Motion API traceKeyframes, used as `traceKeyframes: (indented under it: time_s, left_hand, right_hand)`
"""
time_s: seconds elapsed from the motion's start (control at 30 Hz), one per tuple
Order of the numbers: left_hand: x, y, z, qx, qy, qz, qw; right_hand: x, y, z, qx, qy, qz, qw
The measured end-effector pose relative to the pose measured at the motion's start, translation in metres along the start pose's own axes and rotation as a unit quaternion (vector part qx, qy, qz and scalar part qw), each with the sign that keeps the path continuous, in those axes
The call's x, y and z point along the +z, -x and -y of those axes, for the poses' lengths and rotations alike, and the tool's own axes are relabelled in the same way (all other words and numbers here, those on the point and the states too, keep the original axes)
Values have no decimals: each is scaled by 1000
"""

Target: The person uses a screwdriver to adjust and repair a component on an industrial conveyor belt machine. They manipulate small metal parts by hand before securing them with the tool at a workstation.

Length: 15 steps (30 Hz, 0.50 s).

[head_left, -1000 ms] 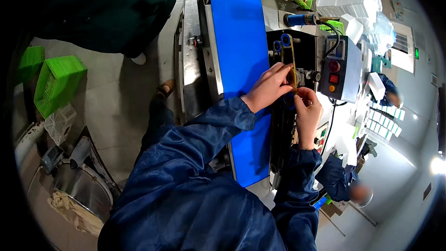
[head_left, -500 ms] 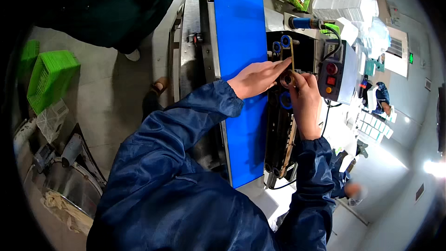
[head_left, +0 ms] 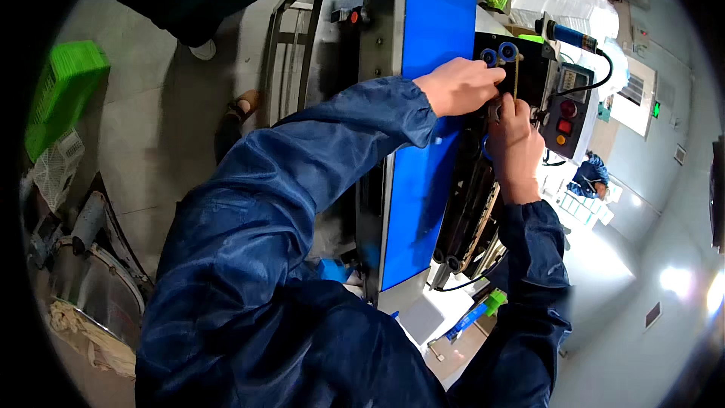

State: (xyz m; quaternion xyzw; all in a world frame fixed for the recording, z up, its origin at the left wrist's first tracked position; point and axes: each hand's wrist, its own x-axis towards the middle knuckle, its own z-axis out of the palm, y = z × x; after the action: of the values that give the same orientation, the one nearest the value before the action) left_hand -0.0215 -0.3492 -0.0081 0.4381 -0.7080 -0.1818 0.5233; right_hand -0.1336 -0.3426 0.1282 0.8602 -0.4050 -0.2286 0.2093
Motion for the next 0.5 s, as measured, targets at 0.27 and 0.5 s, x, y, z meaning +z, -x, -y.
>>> traceKeyframes:
  time_s: [0.27,0.5]
  left_hand:
    - [-5,-2,10,22,39,-16,999]
    - [-16,-12,0,28,2,7,1000]
  right_hand:
    - [0,-5,16,20,71,8,997]
    - [18,-3,10,38,80,-52,995]
